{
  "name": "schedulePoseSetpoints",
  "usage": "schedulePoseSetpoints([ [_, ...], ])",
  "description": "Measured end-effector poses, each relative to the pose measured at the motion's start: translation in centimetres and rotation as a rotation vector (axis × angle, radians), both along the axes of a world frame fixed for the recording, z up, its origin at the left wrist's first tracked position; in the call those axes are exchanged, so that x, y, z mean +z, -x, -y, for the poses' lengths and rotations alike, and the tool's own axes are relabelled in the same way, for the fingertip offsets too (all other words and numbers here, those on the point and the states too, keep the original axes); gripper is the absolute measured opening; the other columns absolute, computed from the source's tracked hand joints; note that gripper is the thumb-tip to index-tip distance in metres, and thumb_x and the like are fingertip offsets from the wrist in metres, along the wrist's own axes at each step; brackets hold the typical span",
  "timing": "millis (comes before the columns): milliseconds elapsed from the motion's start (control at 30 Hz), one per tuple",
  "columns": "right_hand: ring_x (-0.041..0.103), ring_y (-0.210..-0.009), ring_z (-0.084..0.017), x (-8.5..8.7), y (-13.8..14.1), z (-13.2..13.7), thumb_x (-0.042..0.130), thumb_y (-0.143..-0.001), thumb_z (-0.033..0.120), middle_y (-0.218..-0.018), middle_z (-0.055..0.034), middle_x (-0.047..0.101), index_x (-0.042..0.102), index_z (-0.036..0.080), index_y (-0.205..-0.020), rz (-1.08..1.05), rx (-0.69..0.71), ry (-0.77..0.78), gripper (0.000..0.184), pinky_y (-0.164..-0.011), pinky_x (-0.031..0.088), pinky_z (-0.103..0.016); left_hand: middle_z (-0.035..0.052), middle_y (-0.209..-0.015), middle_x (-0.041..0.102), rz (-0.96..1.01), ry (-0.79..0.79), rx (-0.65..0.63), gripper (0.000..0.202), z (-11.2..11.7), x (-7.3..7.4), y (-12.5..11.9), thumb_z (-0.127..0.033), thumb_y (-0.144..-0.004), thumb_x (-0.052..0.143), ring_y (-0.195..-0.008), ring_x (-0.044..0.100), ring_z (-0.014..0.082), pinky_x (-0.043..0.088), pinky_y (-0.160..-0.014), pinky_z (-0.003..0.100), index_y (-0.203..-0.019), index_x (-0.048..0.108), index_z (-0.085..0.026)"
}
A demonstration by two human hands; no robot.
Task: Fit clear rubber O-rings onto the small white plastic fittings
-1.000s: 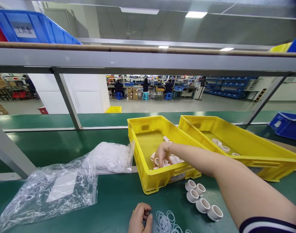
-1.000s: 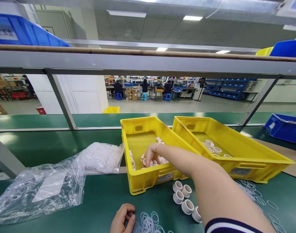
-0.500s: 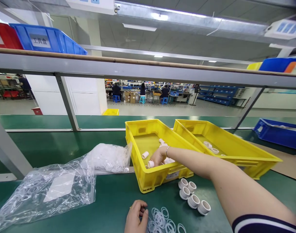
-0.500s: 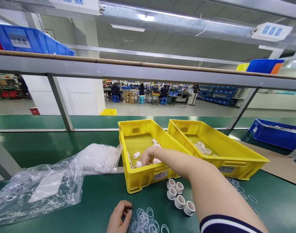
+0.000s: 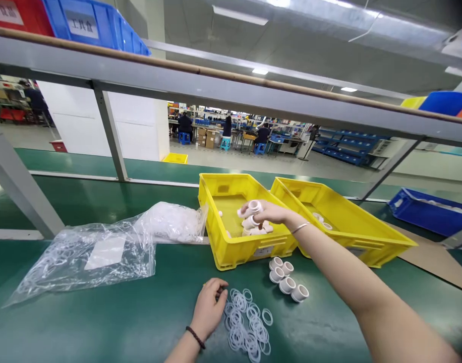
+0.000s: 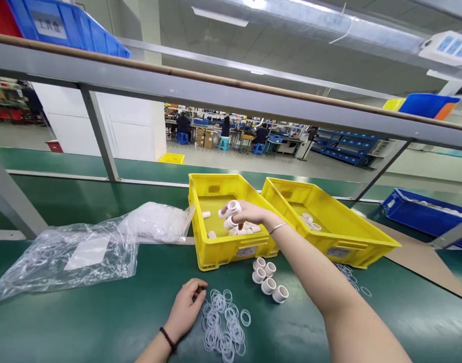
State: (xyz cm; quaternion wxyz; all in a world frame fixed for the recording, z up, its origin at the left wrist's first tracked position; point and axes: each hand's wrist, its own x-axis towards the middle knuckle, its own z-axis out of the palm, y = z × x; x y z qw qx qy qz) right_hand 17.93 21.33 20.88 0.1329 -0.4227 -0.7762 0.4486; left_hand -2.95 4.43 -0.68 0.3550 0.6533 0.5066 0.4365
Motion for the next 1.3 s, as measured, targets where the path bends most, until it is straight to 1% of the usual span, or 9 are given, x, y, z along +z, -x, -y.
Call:
schedulePoseSetpoints([
  [133, 0.055, -0.107, -0.025, 0.3, -0.4, 6.9, 0.063, -0.061, 0.020, -0.113, -0.0059, 0.061, 0.063, 0.020, -0.097, -0.113, 0.167, -0.178, 0.036, -0.090, 0.044, -0.038, 0.0079, -0.099, 0.061, 0.143, 0.028, 0.062, 0.025, -0.3, -0.8, 0.0, -0.033, -0.087, 0.044, -0.081, 0.058, 0.0170, 0.047, -0.073, 0.030, -0.101, 0.058, -0.017],
  [233, 0.056, -0.105, -0.022, -2.6, 1.3, 10.9, 0.065, -0.063, 0.016, -0.111, -0.0040, 0.061, 0.064, 0.023, -0.101, 0.032, 0.362, -0.266, 0.039, -0.092, 0.041, -0.035, 0.0078, -0.099, 0.061, 0.251, 0.063, 0.133, 0.029, -0.6, -1.1, 0.1, -0.038, -0.088, 0.043, -0.079, 0.058, 0.0159, 0.047, -0.071, 0.029, -0.103, 0.054, -0.016],
  [300, 0.058, -0.100, -0.021, -5.1, 2.3, 11.8, 0.065, -0.063, 0.014, -0.110, -0.0039, 0.062, 0.064, 0.024, -0.102, 0.077, 0.371, -0.318, 0.040, -0.090, 0.043, -0.033, 0.0078, -0.097, 0.061, 0.297, 0.076, 0.162, 0.031, -0.7, -1.3, 0.2, -0.040, -0.088, 0.044, -0.077, 0.058, 0.0158, 0.048, -0.071, 0.030, -0.104, 0.053, -0.015],
  [467, 0.060, -0.092, -0.020, -9.4, 3.1, 9.5, 0.061, -0.062, 0.010, -0.104, -0.0039, 0.065, 0.063, 0.020, -0.102, -0.035, 0.147, -0.265, 0.042, -0.085, 0.045, -0.031, 0.0086, -0.095, 0.061, 0.352, 0.067, 0.194, 0.033, -0.8, -1.4, 0.4, -0.041, -0.088, 0.043, -0.076, 0.059, 0.0159, 0.049, -0.072, 0.032, -0.106, 0.052, -0.014],
  [733, 0.058, -0.071, -0.015, -11.8, 7.6, 5.9, 0.061, -0.060, 0.016, -0.093, -0.0023, 0.064, 0.060, 0.018, -0.106, -0.261, -0.115, -0.089, 0.047, -0.057, 0.048, -0.022, 0.0124, -0.112, 0.052, 0.246, 0.010, 0.210, 0.038, -0.6, -1.9, 0.2, -0.030, -0.084, 0.050, -0.085, 0.056, 0.0161, 0.049, -0.076, 0.033, -0.118, 0.043, -0.014],
  [833, 0.056, -0.066, -0.013, -13.1, 9.0, 6.4, 0.060, -0.059, 0.015, -0.090, -0.0014, 0.063, 0.060, 0.020, -0.107, -0.240, -0.094, 0.026, 0.048, -0.050, 0.047, -0.020, 0.0159, -0.128, 0.038, 0.102, -0.127, 0.289, 0.063, -0.2, -1.6, 0.4, -0.021, -0.077, 0.056, -0.111, 0.046, 0.0235, 0.046, -0.086, 0.039, -0.133, 0.028, -0.016],
  [933, 0.056, -0.065, -0.013, -14.7, 9.6, 7.8, 0.063, -0.059, 0.016, -0.085, -0.0013, 0.062, 0.060, 0.019, -0.108, -0.202, -0.048, 0.150, 0.049, -0.048, 0.048, -0.020, 0.0153, -0.133, 0.032, -0.070, -0.241, 0.348, 0.073, 0.0, -1.0, 0.7, -0.014, -0.072, 0.058, -0.126, 0.031, 0.0288, 0.031, -0.102, 0.048, -0.137, 0.024, -0.018],
  [1100, 0.058, -0.072, -0.013, -16.3, 10.0, 9.3, 0.069, -0.062, 0.019, -0.091, -0.0028, 0.063, 0.055, 0.018, -0.115, -0.288, -0.053, 0.277, 0.055, -0.052, 0.049, -0.019, 0.0156, -0.130, 0.039, -0.120, -0.224, 0.327, 0.069, -0.3, -1.0, 1.1, -0.015, -0.075, 0.056, -0.123, 0.035, 0.0286, 0.027, -0.104, 0.049, -0.136, 0.025, -0.016],
  [1300, 0.060, -0.072, -0.015, -16.5, 9.5, 9.8, 0.077, -0.062, 0.033, -0.091, -0.0044, 0.062, 0.052, 0.018, -0.114, -0.406, -0.218, 0.388, 0.059, -0.055, 0.054, -0.024, 0.0169, -0.130, 0.042, -0.100, -0.221, 0.341, 0.063, -1.0, -2.0, 1.4, -0.011, -0.076, 0.051, -0.122, 0.038, 0.0290, 0.029, -0.104, 0.049, -0.135, 0.029, -0.013],
])
